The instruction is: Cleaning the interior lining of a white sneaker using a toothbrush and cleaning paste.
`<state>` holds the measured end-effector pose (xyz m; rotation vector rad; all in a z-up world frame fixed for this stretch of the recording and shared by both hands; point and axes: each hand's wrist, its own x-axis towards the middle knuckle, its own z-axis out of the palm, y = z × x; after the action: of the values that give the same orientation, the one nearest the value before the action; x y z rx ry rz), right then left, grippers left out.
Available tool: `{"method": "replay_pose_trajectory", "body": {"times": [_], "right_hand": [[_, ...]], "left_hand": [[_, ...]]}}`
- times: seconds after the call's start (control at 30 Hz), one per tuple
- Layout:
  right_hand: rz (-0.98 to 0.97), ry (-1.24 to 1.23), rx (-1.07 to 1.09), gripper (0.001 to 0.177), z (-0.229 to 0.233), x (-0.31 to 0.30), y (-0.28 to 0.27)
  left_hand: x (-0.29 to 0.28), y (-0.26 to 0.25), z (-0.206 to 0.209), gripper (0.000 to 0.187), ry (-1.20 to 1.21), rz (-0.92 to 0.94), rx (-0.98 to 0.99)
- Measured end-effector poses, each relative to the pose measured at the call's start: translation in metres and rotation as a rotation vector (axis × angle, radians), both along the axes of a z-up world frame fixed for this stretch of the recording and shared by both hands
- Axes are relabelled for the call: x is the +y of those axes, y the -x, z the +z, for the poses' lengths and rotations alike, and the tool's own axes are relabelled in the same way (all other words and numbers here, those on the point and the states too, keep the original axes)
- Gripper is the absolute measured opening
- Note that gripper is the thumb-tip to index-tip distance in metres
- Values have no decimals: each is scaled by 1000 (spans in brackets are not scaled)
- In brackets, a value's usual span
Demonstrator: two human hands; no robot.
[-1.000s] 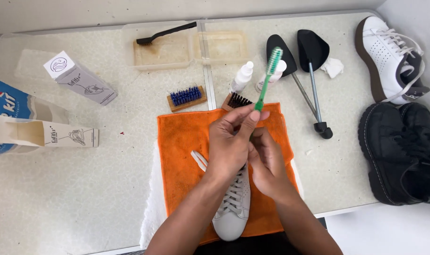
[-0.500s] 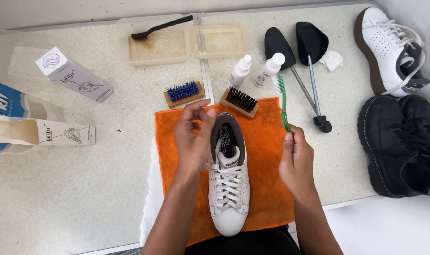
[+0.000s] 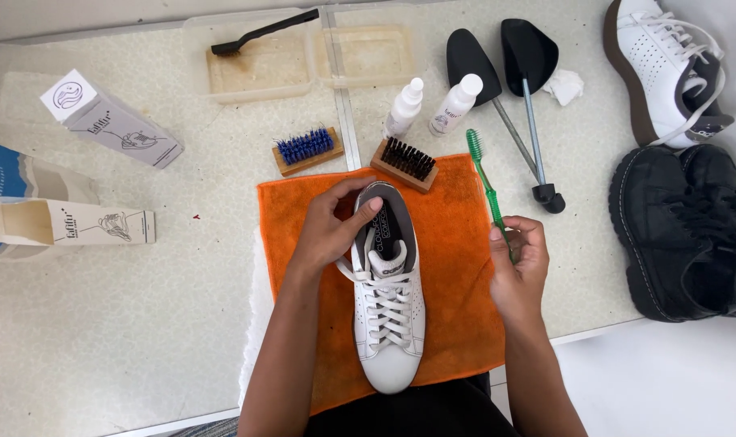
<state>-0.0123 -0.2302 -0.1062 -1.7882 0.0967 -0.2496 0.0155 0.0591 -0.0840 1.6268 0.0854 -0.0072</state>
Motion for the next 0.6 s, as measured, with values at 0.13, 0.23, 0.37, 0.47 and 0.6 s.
{"method": "replay_pose_trajectory", "body": {"times": [0.13, 0.23, 0.37, 0.47, 0.6], "right_hand": [[-63, -83, -4, 11, 20, 8, 1], [-151, -148, -54, 16, 16, -1, -1], [-160, -297, 41, 13, 26, -4, -5], [-110, -64, 79, 10, 27, -4, -3], [-5, 189, 144, 20, 25, 3, 3]], "left_hand": [[2, -2, -7, 47, 6, 0, -57], [3, -5, -7, 46, 42, 15, -161], [-1, -9, -13, 36, 204, -42, -233], [-5, -12, -14, 38, 269, -72, -238], [-7, -12, -14, 38, 273, -73, -240]]}}
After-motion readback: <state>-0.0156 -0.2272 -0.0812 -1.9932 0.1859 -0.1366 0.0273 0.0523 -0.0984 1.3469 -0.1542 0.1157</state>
